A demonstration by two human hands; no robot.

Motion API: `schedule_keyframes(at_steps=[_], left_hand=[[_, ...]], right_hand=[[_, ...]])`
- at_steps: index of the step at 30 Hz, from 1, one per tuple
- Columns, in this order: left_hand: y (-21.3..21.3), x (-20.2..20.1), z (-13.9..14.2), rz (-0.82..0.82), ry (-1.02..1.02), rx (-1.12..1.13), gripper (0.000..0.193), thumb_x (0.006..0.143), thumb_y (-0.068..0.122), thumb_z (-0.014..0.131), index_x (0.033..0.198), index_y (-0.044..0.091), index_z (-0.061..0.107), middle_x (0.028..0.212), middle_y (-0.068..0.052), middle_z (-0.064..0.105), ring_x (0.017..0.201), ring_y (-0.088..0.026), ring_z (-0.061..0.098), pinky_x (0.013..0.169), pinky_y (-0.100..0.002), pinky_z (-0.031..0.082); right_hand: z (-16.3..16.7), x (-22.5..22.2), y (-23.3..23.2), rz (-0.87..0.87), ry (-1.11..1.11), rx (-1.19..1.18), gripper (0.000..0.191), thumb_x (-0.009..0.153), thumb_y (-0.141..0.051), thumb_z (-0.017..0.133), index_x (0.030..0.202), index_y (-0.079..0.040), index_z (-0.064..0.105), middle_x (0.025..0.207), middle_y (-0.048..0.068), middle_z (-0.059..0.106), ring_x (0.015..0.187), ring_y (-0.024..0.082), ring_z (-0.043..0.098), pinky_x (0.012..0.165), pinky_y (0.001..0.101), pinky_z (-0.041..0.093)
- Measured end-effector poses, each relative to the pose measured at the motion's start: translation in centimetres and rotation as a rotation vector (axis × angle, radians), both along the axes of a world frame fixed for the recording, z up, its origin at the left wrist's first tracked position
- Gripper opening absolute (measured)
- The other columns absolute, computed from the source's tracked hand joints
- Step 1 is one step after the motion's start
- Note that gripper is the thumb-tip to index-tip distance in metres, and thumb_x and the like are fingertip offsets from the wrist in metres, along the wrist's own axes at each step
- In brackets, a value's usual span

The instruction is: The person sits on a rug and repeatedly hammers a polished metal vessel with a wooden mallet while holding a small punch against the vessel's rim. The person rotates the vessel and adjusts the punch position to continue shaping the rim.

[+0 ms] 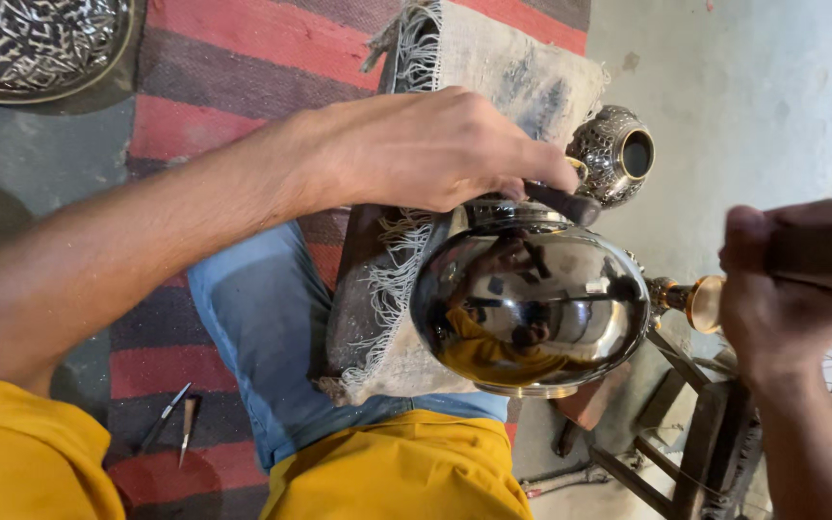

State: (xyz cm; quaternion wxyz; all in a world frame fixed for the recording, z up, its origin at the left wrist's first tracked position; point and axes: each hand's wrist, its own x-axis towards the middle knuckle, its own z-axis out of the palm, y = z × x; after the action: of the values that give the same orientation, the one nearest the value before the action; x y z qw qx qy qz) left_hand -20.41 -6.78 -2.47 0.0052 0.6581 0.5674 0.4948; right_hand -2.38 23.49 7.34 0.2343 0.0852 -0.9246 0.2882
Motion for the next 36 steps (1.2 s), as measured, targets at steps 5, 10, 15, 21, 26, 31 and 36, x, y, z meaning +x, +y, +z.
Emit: schedule_keyframes(at_steps=[5, 10, 15, 21, 26, 31, 36], left_hand=[[-1.6, 3.4, -1.9, 0.194, -0.37, 0.195, 0.021, 0.104, 0.001, 0.064, 0.123, 0.006, 0.058, 0.109, -0.018, 0.073, 0.101, -0.03, 0.073, 0.086, -0.039, 0.06], [2.3, 11.6, -5.0, 0.323, -1.083, 0.716, 0.021, 0.114, 0.001, 0.056, 0.132, 0.008, 0.046, 0.117, -0.018, 0.068, 0.108, -0.025, 0.07, 0.094, -0.037, 0.061], [3.7, 13.3, -3.9, 0.351, -1.234, 0.793, 0.026, 0.117, 0.002, 0.054, 0.136, 0.01, 0.038, 0.121, -0.019, 0.068, 0.109, -0.026, 0.07, 0.095, -0.038, 0.063], [6.1, 12.3, 2.7, 0.105, -0.994, 0.59, 0.024, 0.122, 0.003, 0.06, 0.139, 0.012, 0.046, 0.118, -0.014, 0.065, 0.103, -0.022, 0.069, 0.09, -0.034, 0.062], [9.7, 4.9, 5.0, 0.097, -0.734, -0.018, 0.044, 0.113, 0.003, 0.064, 0.151, 0.004, 0.041, 0.112, -0.01, 0.074, 0.101, -0.016, 0.076, 0.089, -0.03, 0.065], [13.1, 0.0, 6.3, 0.14, -0.219, -0.348, 0.048, 0.09, 0.003, 0.074, 0.135, 0.001, 0.055, 0.094, -0.015, 0.074, 0.084, -0.026, 0.076, 0.071, -0.04, 0.058], [15.0, -0.7, 7.9, 0.054, 0.036, -0.534, 0.036, 0.089, 0.008, 0.077, 0.123, 0.009, 0.066, 0.09, -0.016, 0.074, 0.085, -0.033, 0.073, 0.068, -0.05, 0.055]], right_hand=[[0.6, 3.4, -0.5, -0.245, -0.325, 0.07, 0.012, 0.103, -0.002, 0.074, 0.1, 0.009, 0.07, 0.078, 0.017, 0.07, 0.06, 0.018, 0.069, 0.055, 0.0277, 0.058], [-0.6, 9.0, -2.9, -0.264, -0.558, -0.457, 0.029, 0.092, -0.011, 0.072, 0.112, 0.008, 0.062, 0.122, 0.021, 0.071, 0.081, 0.025, 0.063, 0.067, 0.0334, 0.054], [-6.1, 11.4, -3.3, -0.09, -0.413, -1.139, 0.033, 0.094, -0.023, 0.071, 0.108, 0.0, 0.053, 0.144, 0.021, 0.059, 0.122, 0.033, 0.061, 0.099, 0.0472, 0.055], [-14.9, 13.9, -2.6, -0.378, -0.487, -1.695, 0.043, 0.096, -0.022, 0.064, 0.134, -0.006, 0.056, 0.127, 0.009, 0.067, 0.112, 0.023, 0.068, 0.096, 0.0428, 0.058], [-17.2, 15.2, 3.1, -0.337, -0.606, -1.427, 0.038, 0.099, -0.014, 0.071, 0.129, 0.004, 0.056, 0.113, 0.014, 0.066, 0.094, 0.023, 0.067, 0.081, 0.0411, 0.055], [-16.0, 13.0, 7.2, 0.033, -0.298, -1.833, 0.034, 0.099, -0.008, 0.07, 0.126, -0.007, 0.05, 0.088, 0.008, 0.06, 0.075, 0.019, 0.06, 0.071, 0.037, 0.054], [-15.2, 9.5, 7.9, -0.036, -0.29, -1.549, 0.032, 0.095, 0.0, 0.067, 0.118, -0.01, 0.048, 0.073, 0.007, 0.053, 0.056, 0.02, 0.053, 0.058, 0.0368, 0.051]])
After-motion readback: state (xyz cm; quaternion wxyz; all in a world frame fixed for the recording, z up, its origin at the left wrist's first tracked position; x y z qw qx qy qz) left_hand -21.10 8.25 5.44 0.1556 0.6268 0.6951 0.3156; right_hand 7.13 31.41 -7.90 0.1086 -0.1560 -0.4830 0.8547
